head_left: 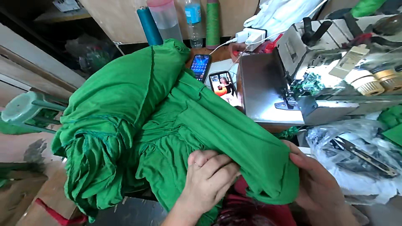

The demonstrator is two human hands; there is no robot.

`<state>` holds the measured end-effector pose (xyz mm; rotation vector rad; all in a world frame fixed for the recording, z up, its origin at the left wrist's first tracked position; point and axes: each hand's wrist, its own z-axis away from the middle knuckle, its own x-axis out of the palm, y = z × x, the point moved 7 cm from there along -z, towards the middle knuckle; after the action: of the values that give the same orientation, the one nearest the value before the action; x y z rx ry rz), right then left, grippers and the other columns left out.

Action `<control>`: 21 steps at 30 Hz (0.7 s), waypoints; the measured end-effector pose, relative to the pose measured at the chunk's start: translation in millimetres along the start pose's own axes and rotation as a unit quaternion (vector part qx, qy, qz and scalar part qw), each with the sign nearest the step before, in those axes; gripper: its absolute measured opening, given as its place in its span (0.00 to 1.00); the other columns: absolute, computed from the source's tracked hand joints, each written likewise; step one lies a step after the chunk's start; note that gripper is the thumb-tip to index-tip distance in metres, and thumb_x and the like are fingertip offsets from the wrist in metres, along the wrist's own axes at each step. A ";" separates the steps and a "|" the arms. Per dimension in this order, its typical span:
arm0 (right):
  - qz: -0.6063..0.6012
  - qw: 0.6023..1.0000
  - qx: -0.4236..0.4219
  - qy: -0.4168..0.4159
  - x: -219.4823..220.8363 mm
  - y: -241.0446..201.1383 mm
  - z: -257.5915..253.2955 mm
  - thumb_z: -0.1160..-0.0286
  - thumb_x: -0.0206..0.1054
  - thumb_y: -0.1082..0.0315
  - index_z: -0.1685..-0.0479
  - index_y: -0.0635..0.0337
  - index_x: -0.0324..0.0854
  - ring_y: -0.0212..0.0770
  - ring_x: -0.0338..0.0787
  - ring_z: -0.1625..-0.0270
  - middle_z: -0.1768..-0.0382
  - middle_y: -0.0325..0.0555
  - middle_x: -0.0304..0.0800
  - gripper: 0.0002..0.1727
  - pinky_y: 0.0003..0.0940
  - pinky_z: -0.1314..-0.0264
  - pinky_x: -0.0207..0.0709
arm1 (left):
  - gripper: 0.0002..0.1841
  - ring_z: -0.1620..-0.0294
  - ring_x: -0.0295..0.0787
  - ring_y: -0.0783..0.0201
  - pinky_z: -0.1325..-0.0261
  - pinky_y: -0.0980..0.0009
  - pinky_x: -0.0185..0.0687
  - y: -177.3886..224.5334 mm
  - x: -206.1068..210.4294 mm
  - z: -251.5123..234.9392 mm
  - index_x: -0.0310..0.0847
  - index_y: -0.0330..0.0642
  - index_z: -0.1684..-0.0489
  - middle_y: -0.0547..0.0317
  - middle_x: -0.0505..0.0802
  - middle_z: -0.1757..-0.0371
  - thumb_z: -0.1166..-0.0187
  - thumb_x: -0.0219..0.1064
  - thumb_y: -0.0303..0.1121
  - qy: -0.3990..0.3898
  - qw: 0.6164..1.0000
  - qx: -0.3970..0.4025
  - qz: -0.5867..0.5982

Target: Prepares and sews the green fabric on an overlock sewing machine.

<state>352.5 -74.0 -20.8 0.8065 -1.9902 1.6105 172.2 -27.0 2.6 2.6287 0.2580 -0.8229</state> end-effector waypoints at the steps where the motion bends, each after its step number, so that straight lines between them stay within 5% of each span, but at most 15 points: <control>1: -0.003 1.000 0.002 0.007 -2.0 0.4 0.7 0.15 0.60 0.56 0.43 0.46 0.87 0.26 0.92 0.45 0.48 0.34 0.94 0.13 0.25 0.41 0.86 | 0.10 0.42 0.80 0.69 0.30 0.73 0.63 2.8 -2.2 -4.4 0.81 0.53 0.59 0.67 0.88 0.54 0.10 0.59 0.44 -0.006 1.000 0.013 0.012; 4: -0.018 0.999 0.014 0.037 -10.6 -0.5 3.6 0.17 0.62 0.57 0.45 0.46 0.88 0.26 0.93 0.47 0.51 0.34 0.95 0.13 0.24 0.44 0.87 | 0.13 0.44 0.86 0.68 0.30 0.73 0.73 10.2 -6.1 -16.0 0.76 0.48 0.60 0.61 0.88 0.57 0.07 0.53 0.43 -0.052 0.994 0.043 0.083; 7: 0.068 0.995 0.026 0.061 -21.9 2.3 6.6 0.18 0.64 0.54 0.51 0.43 0.88 0.21 0.92 0.54 0.57 0.29 0.95 0.10 0.19 0.51 0.86 | 0.13 0.53 0.86 0.67 0.43 0.77 0.81 20.2 -14.6 -28.5 0.72 0.45 0.60 0.57 0.84 0.60 0.06 0.52 0.41 -0.090 0.984 0.065 0.139; 9: 0.268 0.960 -0.023 0.080 -27.5 3.1 8.1 0.17 0.63 0.51 0.56 0.39 0.82 0.14 0.86 0.56 0.58 0.20 0.89 0.07 0.13 0.55 0.79 | 0.12 0.55 0.85 0.66 0.47 0.78 0.80 26.4 -20.7 -37.5 0.72 0.45 0.59 0.56 0.83 0.60 0.06 0.52 0.40 -0.119 0.982 0.078 0.126; 11: 0.426 0.897 -0.097 0.072 -21.3 0.4 12.3 0.17 0.64 0.45 0.49 0.43 0.79 0.17 0.85 0.46 0.44 0.24 0.86 0.14 0.14 0.49 0.81 | 0.11 0.57 0.86 0.64 0.50 0.76 0.80 30.3 -22.8 -45.4 0.74 0.44 0.58 0.56 0.85 0.62 0.07 0.53 0.39 -0.149 0.981 0.081 0.089; 14: 0.479 0.862 -0.162 0.041 5.6 -3.4 16.7 0.29 0.72 0.36 0.51 0.40 0.75 0.13 0.81 0.50 0.53 0.22 0.82 0.23 0.09 0.51 0.75 | 0.11 0.60 0.87 0.62 0.56 0.73 0.81 35.2 -15.5 -52.2 0.77 0.44 0.59 0.56 0.87 0.64 0.08 0.54 0.38 -0.189 0.977 0.083 0.045; 16: 0.517 0.840 -0.162 0.014 25.0 2.9 16.1 0.34 0.74 0.34 0.54 0.48 0.72 0.16 0.80 0.53 0.58 0.30 0.79 0.29 0.11 0.52 0.74 | 0.12 0.61 0.87 0.62 0.58 0.72 0.81 38.2 -8.1 -55.2 0.78 0.44 0.60 0.56 0.87 0.65 0.08 0.53 0.37 -0.211 0.973 0.082 0.034; 18: 0.590 0.795 -0.140 0.023 36.3 10.8 13.0 0.31 0.74 0.40 0.50 0.61 0.76 0.27 0.86 0.53 0.59 0.45 0.86 0.31 0.18 0.49 0.80 | 0.14 0.61 0.91 0.58 0.57 0.69 0.82 43.1 -3.1 -59.9 0.80 0.42 0.62 0.52 0.91 0.64 0.08 0.51 0.37 -0.220 0.971 0.084 0.033; 21: 0.640 0.759 -0.113 0.036 39.7 12.2 4.9 0.28 0.63 0.68 0.50 0.69 0.81 0.39 0.92 0.56 0.61 0.55 0.92 0.14 0.27 0.51 0.83 | 0.13 0.58 0.89 0.60 0.55 0.71 0.82 40.3 -1.5 -59.2 0.79 0.43 0.60 0.54 0.89 0.63 0.08 0.53 0.37 -0.224 0.971 0.078 0.041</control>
<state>315.4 -83.2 -3.9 -0.9939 -2.7471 1.7944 212.5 -40.1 60.3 2.4811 -0.0410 -1.4216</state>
